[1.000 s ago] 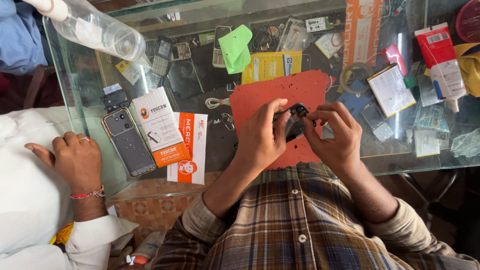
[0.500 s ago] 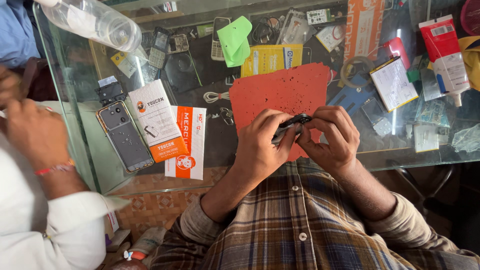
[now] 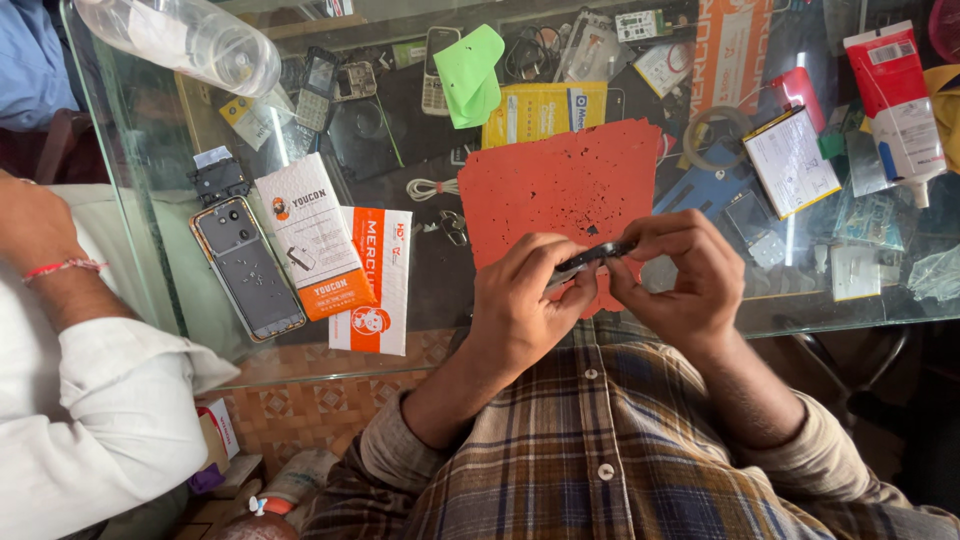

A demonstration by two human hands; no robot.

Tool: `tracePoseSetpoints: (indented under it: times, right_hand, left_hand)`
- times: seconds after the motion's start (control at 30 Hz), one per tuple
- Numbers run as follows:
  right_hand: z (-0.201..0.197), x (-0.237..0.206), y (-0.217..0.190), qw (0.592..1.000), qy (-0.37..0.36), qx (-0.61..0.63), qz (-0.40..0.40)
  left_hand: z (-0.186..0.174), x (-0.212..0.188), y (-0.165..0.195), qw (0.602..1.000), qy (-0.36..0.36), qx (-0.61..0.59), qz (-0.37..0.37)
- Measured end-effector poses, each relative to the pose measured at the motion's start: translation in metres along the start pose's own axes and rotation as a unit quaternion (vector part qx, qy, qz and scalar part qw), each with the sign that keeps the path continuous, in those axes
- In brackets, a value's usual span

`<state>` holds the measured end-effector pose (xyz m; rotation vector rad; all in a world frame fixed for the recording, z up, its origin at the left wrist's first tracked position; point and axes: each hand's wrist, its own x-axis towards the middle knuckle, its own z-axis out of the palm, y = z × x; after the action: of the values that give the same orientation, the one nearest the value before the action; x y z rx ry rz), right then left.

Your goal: The person applies adhesive from a red and white tube onto the frame of a disassembled smartphone, then aligns and presses a screen assembly onto the frame. They then handle the phone's internal components, reposition the battery, and continue working on the opened device at the counter.

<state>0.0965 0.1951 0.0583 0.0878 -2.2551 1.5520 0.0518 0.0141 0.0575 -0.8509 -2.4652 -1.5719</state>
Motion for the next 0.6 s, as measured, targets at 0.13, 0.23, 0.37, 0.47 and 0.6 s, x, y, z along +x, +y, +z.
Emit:
tracePoseSetpoints:
  times: [0.13,0.23,0.37,0.47,0.6]
  right_hand:
    - [-0.014,0.003,0.004,0.995,-0.053,0.083,0.030]
    - [-0.021,0.004,0.006,0.995,-0.087,-0.024,-0.037]
    - [-0.022,0.005,0.009,0.995,-0.088,0.006,-0.051]
    - [-0.021,0.004,0.010,0.995,-0.086,0.016,-0.049]
    - [-0.021,0.003,0.009,0.995,-0.084,0.036,-0.037]
  left_hand:
    - [-0.004,-0.007,0.004,0.999,0.002,0.007,0.044]
    - [-0.004,-0.010,0.005,0.996,-0.001,0.026,0.081]
    - [-0.002,-0.013,0.003,0.993,-0.005,0.052,0.110]
    - [0.000,-0.014,0.001,0.991,-0.008,0.054,0.120]
    - [-0.001,-0.015,-0.001,0.991,-0.005,0.047,0.124]
